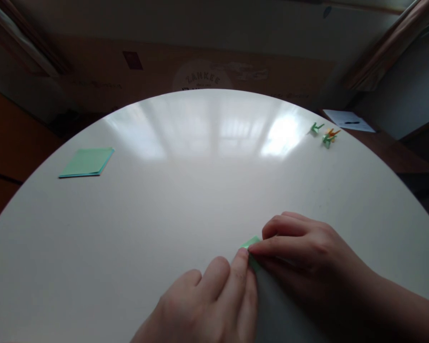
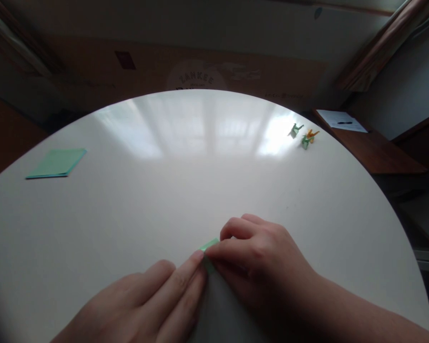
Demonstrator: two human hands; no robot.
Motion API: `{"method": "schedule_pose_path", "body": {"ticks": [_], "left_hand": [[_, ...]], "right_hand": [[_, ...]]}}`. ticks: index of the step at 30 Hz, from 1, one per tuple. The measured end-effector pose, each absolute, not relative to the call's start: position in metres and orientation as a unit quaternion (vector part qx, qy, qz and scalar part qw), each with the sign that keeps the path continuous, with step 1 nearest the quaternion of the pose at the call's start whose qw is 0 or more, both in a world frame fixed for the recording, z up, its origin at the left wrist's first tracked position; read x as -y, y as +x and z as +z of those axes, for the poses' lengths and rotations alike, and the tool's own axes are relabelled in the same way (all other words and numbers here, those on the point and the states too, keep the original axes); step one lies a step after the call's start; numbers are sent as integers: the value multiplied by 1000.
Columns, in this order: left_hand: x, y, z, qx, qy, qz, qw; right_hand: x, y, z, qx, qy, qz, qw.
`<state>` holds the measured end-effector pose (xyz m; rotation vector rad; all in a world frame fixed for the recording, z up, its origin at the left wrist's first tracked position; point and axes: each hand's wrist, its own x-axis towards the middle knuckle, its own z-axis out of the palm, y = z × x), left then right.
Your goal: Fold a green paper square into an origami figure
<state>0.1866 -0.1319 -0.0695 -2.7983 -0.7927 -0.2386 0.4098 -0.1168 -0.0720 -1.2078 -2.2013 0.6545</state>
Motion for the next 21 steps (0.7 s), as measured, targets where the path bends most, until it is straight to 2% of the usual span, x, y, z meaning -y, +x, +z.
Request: {"method": "schedule_pose_path", "body": {"ticks": [6,12,21], "left_hand": [[123,185,-64,231,-967,-73,78],[120,186,-67,241,-965,-92,39],[119,185,-66,234,-967,-82,55]], "right_hand": [[114,412,-67,830,-442,242,240],[113,414,-67,810,-451,281,248],[112,414,-68,809,-450,286,247]]}}
